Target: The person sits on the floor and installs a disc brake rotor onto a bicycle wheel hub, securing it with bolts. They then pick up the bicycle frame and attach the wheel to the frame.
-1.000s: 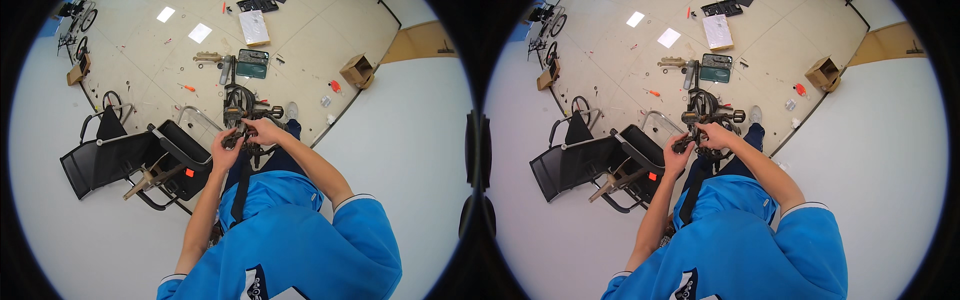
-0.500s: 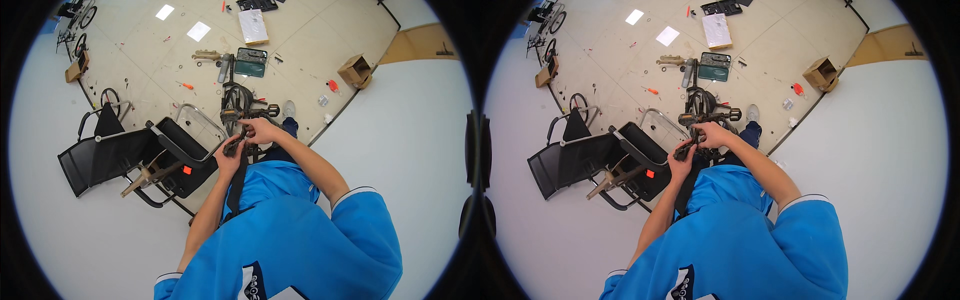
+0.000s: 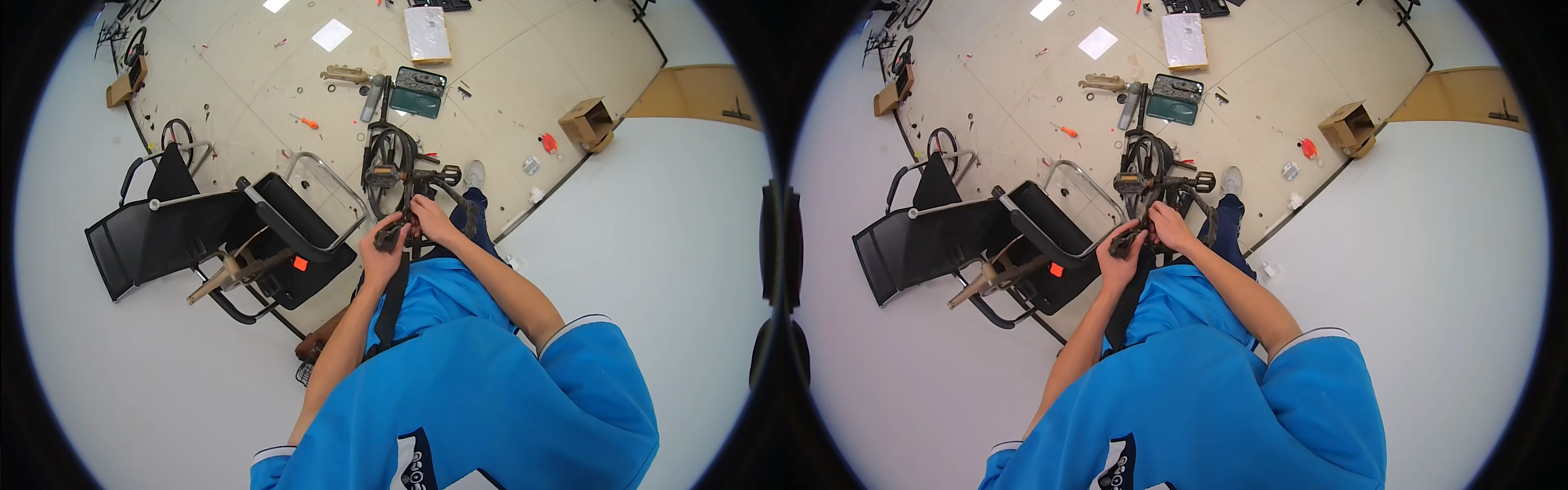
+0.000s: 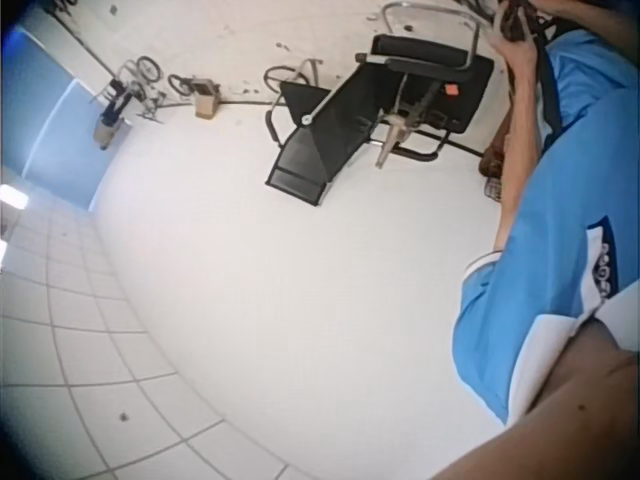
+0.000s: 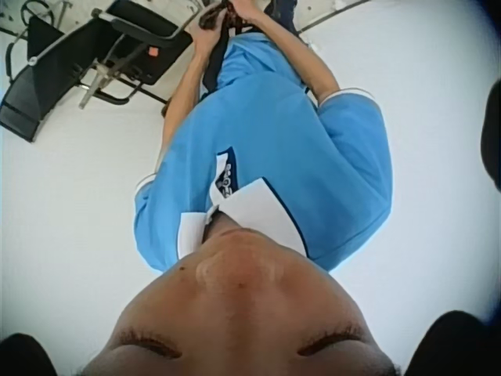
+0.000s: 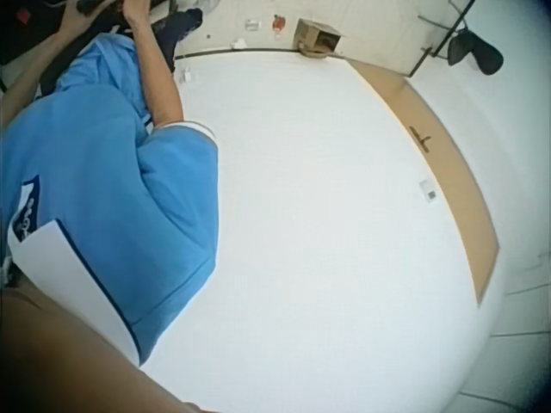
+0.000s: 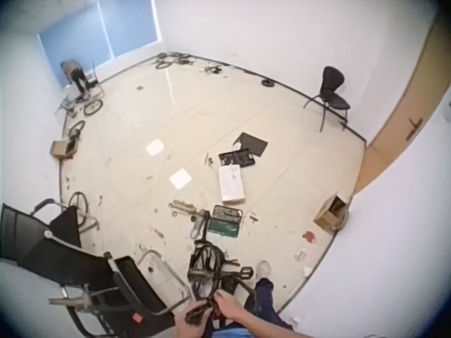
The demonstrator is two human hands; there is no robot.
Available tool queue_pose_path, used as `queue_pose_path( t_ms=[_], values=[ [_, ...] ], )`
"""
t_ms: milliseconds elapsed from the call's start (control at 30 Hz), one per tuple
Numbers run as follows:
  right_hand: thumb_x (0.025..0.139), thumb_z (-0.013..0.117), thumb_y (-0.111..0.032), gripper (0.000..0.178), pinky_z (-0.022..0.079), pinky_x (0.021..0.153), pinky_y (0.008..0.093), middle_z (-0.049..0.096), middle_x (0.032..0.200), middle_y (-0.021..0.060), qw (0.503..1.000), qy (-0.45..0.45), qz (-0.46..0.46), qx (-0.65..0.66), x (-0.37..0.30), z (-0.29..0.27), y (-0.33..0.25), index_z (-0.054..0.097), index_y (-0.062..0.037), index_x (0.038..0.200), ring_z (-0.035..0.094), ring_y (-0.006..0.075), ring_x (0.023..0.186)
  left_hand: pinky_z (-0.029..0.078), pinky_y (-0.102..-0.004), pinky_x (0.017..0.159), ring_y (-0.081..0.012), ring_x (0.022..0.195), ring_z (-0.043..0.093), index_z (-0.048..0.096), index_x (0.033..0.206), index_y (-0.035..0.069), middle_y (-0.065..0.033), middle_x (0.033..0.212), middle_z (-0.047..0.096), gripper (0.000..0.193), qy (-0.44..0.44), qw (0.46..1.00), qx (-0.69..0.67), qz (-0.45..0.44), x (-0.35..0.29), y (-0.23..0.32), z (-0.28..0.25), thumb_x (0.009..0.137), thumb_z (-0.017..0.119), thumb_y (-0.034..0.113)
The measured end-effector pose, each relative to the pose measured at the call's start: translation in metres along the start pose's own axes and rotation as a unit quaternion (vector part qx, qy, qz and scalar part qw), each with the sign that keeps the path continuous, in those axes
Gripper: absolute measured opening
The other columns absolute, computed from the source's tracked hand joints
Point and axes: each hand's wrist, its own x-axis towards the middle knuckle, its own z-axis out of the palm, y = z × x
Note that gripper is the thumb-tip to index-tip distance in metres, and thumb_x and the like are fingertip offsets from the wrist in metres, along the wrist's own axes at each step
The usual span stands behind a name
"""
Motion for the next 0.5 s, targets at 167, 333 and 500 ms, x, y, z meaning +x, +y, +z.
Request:
queue_pose_path(
  t_ms=[167, 333, 500],
  values=[
    [0.105, 0.040, -0.024, 0.025, 0.048, 0.053, 0.0304, 0.054, 0.072, 0.0063, 0.999, -0.009, -0.033, -0.014, 0.001, 0.003, 0.005, 0.047, -0.0030, 0.094, 0.056, 0.0146, 0.059, 0.051, -0.0250, 0.076, -0.0091, 0.081, 0.065, 0.069, 0.110, -0.002, -0.0071, 0.090, 0.071, 0.028, 0.003, 1.000, 0.006, 0.003, 0.000, 0.002, -0.001, 0.085, 0.075, 0.009],
    [0.105, 0.040, -0.023, 0.022, 0.049, 0.054, 0.0310, 0.055, 0.072, 0.0063, 0.995, 0.006, -0.072, -0.069, -0.008, 0.007, 0.003, 0.046, -0.0041, 0.096, 0.058, 0.0143, 0.062, 0.051, -0.0253, 0.074, -0.0092, 0.079, 0.065, 0.070, 0.107, -0.002, -0.0075, 0.086, 0.072, 0.026, 0.005, 0.999, 0.036, -0.013, 0.000, 0.009, -0.002, 0.085, 0.076, 0.010],
    [0.102, 0.046, -0.021, 0.018, 0.051, 0.056, 0.0305, 0.057, 0.075, 0.0072, 0.995, -0.061, -0.020, -0.077, -0.005, -0.007, -0.004, 0.049, -0.0031, 0.098, 0.059, 0.0137, 0.063, 0.051, -0.0248, 0.074, -0.0083, 0.080, 0.064, 0.071, 0.104, -0.002, -0.0066, 0.087, 0.071, 0.024, 0.010, 1.000, 0.024, -0.018, -0.004, 0.012, -0.003, 0.084, 0.077, 0.011]
  ],
)
